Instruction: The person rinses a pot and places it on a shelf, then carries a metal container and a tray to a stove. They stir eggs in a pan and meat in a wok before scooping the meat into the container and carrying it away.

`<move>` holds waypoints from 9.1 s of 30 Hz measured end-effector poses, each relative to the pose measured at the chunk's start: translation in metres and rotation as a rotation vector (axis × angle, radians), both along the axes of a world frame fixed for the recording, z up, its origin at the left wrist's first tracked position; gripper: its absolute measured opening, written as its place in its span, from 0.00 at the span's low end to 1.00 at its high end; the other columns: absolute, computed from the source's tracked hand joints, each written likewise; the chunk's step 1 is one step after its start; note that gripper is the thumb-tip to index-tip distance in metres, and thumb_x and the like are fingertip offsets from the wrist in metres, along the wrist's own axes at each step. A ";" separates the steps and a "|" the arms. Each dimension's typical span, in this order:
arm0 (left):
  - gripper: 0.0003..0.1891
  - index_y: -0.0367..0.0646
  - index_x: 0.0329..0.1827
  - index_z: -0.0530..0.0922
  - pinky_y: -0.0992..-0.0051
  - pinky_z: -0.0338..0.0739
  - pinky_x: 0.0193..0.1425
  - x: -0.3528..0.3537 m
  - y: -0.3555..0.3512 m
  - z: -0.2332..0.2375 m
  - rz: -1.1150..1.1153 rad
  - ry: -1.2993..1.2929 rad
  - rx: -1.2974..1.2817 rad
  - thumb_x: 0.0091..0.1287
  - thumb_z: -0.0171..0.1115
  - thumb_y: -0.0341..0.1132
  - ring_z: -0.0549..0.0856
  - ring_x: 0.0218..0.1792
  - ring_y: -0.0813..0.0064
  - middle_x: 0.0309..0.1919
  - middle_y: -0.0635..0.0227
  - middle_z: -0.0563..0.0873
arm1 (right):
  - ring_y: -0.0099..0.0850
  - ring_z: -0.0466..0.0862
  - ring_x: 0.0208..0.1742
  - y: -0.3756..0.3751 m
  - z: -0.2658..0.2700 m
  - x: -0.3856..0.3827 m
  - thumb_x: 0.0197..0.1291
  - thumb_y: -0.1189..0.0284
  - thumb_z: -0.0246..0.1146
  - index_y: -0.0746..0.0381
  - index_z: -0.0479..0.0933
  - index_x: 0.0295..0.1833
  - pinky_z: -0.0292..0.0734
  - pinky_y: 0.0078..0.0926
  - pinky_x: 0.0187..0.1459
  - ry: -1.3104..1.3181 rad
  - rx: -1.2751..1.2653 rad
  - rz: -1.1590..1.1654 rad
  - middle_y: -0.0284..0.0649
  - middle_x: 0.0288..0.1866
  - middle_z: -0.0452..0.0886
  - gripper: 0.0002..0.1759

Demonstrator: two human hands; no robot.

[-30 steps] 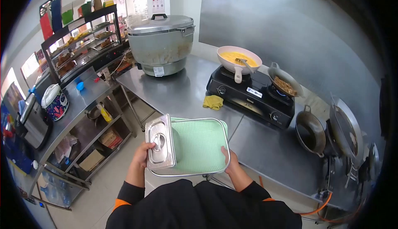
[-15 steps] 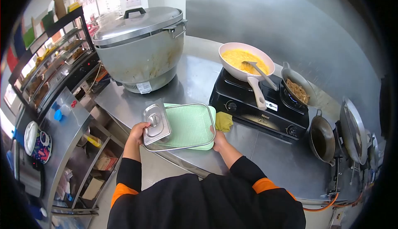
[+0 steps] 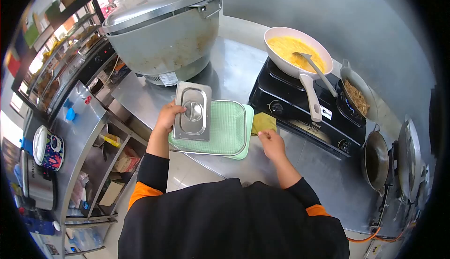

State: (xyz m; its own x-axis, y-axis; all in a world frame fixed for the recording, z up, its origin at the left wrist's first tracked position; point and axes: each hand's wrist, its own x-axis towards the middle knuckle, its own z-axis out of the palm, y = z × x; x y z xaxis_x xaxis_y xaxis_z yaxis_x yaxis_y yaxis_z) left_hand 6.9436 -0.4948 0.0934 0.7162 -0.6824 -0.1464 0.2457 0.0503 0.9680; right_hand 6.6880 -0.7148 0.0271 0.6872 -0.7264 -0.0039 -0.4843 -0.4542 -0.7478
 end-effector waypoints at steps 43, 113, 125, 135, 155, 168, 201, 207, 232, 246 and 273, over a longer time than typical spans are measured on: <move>0.11 0.33 0.32 0.77 0.81 0.67 0.43 -0.318 -0.239 -0.094 -0.421 0.197 -0.085 0.61 0.54 0.35 0.74 0.39 0.80 0.43 0.70 0.74 | 0.34 0.80 0.33 -0.164 -0.101 -0.358 0.57 0.65 0.52 0.70 0.70 0.46 0.77 0.31 0.31 -0.671 1.026 -0.634 0.47 0.36 0.78 0.19; 0.11 0.43 0.13 0.69 0.42 0.48 0.59 -0.170 -0.188 -0.020 0.313 -1.762 -0.089 0.45 0.64 0.33 0.64 0.57 0.58 0.46 0.72 0.74 | 0.23 0.72 0.14 -0.019 0.016 -0.251 0.52 0.78 0.58 0.62 0.65 0.36 0.66 0.18 0.15 -0.781 0.527 -0.329 0.36 0.23 0.71 0.09; 0.08 0.41 0.17 0.73 0.50 0.53 0.58 -0.165 -0.180 0.001 0.468 -1.695 -0.124 0.46 0.64 0.32 0.62 0.57 0.55 0.47 0.67 0.74 | 0.23 0.71 0.14 -0.017 0.012 -0.261 0.51 0.78 0.59 0.62 0.65 0.35 0.66 0.19 0.15 -0.838 0.548 -0.368 0.36 0.25 0.71 0.09; 0.19 0.34 0.51 0.67 0.76 0.68 0.48 -0.249 -0.139 -0.036 0.220 -0.133 -0.033 0.62 0.52 0.38 0.75 0.41 0.74 0.39 0.63 0.77 | 0.28 0.74 0.15 -0.045 0.051 -0.283 0.51 0.77 0.60 0.60 0.65 0.35 0.68 0.22 0.15 -1.162 0.464 -0.618 0.36 0.25 0.70 0.09; 0.15 0.42 0.37 0.71 0.79 0.70 0.32 -0.348 -0.200 -0.055 -0.488 0.217 0.181 0.63 0.51 0.47 0.74 0.31 0.82 0.30 0.73 0.75 | 0.27 0.81 0.27 -0.105 0.057 -0.292 0.55 0.76 0.55 0.63 0.72 0.32 0.80 0.19 0.28 -1.444 1.179 -0.520 0.38 0.25 0.78 0.02; 0.10 0.40 0.28 0.73 0.81 0.67 0.32 -0.276 -0.073 -0.084 -0.336 -0.238 0.547 0.53 0.63 0.37 0.74 0.28 0.80 0.24 0.69 0.76 | 0.39 0.79 0.36 -0.337 0.172 -0.259 0.54 0.67 0.55 0.64 0.76 0.40 0.73 0.32 0.38 -0.061 -0.611 -0.509 0.46 0.32 0.79 0.13; 0.20 0.41 0.34 0.71 0.57 0.60 0.53 -0.284 -0.074 -0.125 0.259 -1.114 0.496 0.38 0.68 0.37 0.63 0.51 0.52 0.46 0.56 0.66 | 0.46 0.77 0.38 -0.402 0.174 -0.180 0.53 0.67 0.55 0.63 0.78 0.33 0.70 0.39 0.40 0.207 -0.784 -0.422 0.51 0.32 0.78 0.11; 0.19 0.41 0.32 0.72 0.58 0.60 0.52 -0.286 -0.074 -0.124 0.265 -1.088 0.499 0.38 0.68 0.38 0.64 0.51 0.53 0.45 0.56 0.67 | 0.46 0.77 0.37 -0.408 0.151 -0.169 0.53 0.66 0.55 0.64 0.78 0.34 0.70 0.38 0.41 0.341 -0.773 -0.218 0.50 0.31 0.78 0.12; 0.18 0.43 0.30 0.74 0.59 0.63 0.49 -0.280 -0.074 -0.131 0.244 -1.189 0.482 0.38 0.69 0.39 0.66 0.48 0.54 0.43 0.58 0.69 | 0.45 0.77 0.39 -0.356 0.186 -0.151 0.53 0.66 0.56 0.64 0.77 0.35 0.69 0.38 0.41 0.218 -0.692 -0.145 0.49 0.33 0.78 0.12; 0.15 0.44 0.27 0.75 0.62 0.64 0.50 -0.280 -0.075 -0.122 0.236 -1.152 0.421 0.38 0.70 0.36 0.67 0.48 0.56 0.41 0.61 0.70 | 0.45 0.77 0.40 -0.364 0.159 -0.163 0.55 0.67 0.53 0.63 0.77 0.34 0.69 0.40 0.42 0.341 -0.725 -0.388 0.50 0.34 0.78 0.11; 0.12 0.46 0.29 0.73 0.62 0.61 0.51 -0.266 -0.055 -0.117 -0.007 -1.108 0.182 0.44 0.68 0.35 0.65 0.49 0.56 0.42 0.61 0.70 | 0.20 0.74 0.20 -0.116 0.145 -0.251 0.51 0.71 0.59 0.66 0.76 0.33 0.70 0.16 0.24 -0.296 0.133 -0.209 0.35 0.22 0.77 0.08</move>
